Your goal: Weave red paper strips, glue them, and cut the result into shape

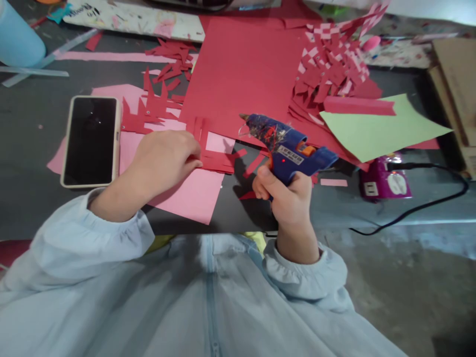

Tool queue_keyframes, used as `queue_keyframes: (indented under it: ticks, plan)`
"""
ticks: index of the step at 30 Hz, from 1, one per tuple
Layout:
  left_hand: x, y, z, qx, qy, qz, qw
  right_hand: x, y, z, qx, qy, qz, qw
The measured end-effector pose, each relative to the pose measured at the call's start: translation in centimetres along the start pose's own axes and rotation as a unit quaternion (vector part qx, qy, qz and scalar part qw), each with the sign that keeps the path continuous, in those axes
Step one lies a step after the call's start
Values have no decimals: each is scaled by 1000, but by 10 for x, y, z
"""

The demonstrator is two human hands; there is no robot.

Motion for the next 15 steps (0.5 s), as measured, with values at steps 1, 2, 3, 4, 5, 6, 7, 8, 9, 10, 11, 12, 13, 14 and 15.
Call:
queue_keyframes:
  ticks: [1, 2, 3, 4, 5, 6, 7, 8, 9, 10, 11, 12, 13, 14, 15]
  plan:
    - [0, -1, -1, -4, -1, 7, 1000, 0, -1, -2, -1, -2, 4, 1000]
    - [1, -1, -2, -8, -3, 13, 1000, -1, -1, -3, -3, -3, 9, 1000]
    - [2, -1, -2, -14, -4, 19, 1000, -1, -2, -6, -4, -5, 12, 1000]
    - [3, -1, -3, -22, -7, 23, 999, -1, -2, -8, -5, -5, 15, 1000]
    - [4, 0, -4, -31, -12, 24, 999, -1, -1, -10, -4, -7, 16, 1000]
    - [6, 0, -6, -43, -18, 26, 999, -1, -1, -12, -1, -8, 16, 1000]
    - [8, 1, -7, -56, -26, 23, 998, -1, 0, -13, 4, -10, 14, 1000]
    - [11, 2, -10, -68, -37, 24, 997, -1, 0, -14, 8, -12, 12, 1000]
    - [13, 2, -12, -80, -47, 25, 995, -1, 0, -15, 12, -15, 10, 1000]
    - [16, 2, -13, -90, -53, 28, 994, -2, 0, -15, 16, -19, 8, 1000]
    - [18, 3, -15, -98, -58, 29, 993, -2, 0, -15, 19, -24, 6, 999]
    - [20, 3, -17, -102, -64, 29, 992, -2, 0, -15, 23, -29, 5, 999]
    - [21, 3, -18, -104, -69, 33, 992, -1, 0, -14, 27, -33, 4, 999]
    - [22, 2, -20, -106, -72, 40, 991, -1, -1, -13, 29, -35, 4, 999]
    - [23, 1, -22, -108, -74, 51, 990, -1, -1, -12, 31, -35, 4, 999]
Point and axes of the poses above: each hand's wrist, its own x-axis away from the middle knuckle, its own y-axis out of the back of the hand, z = x × y, the point moved 10 cm from there along -x, towards the middle knuckle, and after that the axes turned 3 degrees about -x, right-handed, at the moved point
